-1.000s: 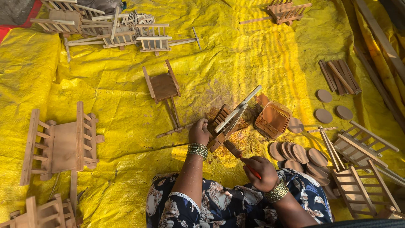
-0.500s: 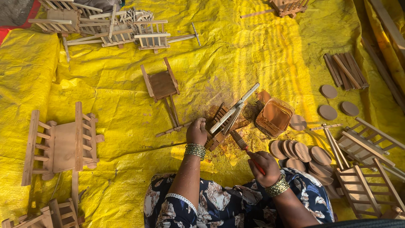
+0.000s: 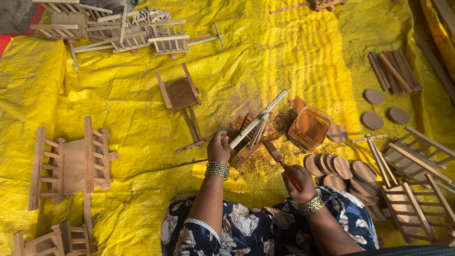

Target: The person sits on a yellow tarp and applies a brown stain or paint with a brush to small wooden toy chairs and furniture pieces, turning each piece to coat its surfaces and setting finished pieces aside among many similar unfinished pieces.

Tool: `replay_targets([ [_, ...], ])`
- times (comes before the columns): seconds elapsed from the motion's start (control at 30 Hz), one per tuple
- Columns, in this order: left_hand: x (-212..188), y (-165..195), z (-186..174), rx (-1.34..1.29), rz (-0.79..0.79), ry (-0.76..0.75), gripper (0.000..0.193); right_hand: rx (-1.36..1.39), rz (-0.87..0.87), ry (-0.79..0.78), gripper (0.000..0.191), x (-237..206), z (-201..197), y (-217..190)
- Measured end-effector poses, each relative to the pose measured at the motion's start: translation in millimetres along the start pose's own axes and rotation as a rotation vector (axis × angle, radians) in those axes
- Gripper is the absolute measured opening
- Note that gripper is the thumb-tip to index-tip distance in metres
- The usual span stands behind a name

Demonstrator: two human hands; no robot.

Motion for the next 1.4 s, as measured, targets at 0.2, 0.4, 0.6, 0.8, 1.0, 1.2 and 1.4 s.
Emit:
replay_targets([
  [0.2,-2,-2,0,0.019,-0.020,-0.041,0.016,0.020,-0.428,-0.030,0.027,-13,16,-24],
  [0.4,0,-1,2,0.023,-0.024,-0.062,0.017,0.073,-0.188,0.139,0.023,5,-17,-5],
  [0.6,0,-4,0,-0.013,-0.008,-0.026,0.016,0.049,-0.362,0.132,0.026,4,6,-15],
  [0.8,1,-3,0,0.013,0.006,-0.041,0.013,-0.009,-0.209,-0.048,0.030,6,14,-6],
  [1.0,0,-3,0,0.065,0.031,-0.073,0.012,0.096,-0.267,0.100,0.025,23,-7,-34],
  [1.2,4,-1,0,0.046,0.016,-0.086,0.012,0.088,-0.461,0.270,0.029,33,-30,-68],
  [1.4,-1,-5,2,-0.008,-0.013,-0.073,0.013,0.119,-0.510,0.369,0.028,14,-33,-61],
])
Point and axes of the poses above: each hand's wrist, its own x-axis towards the middle knuckle, its own z-axis out of the palm, y = z × x, the point moved 4 cm from there along x, towards the middle knuckle, and after that the axes turned 6 degrees about z, right-handed, at the moved point
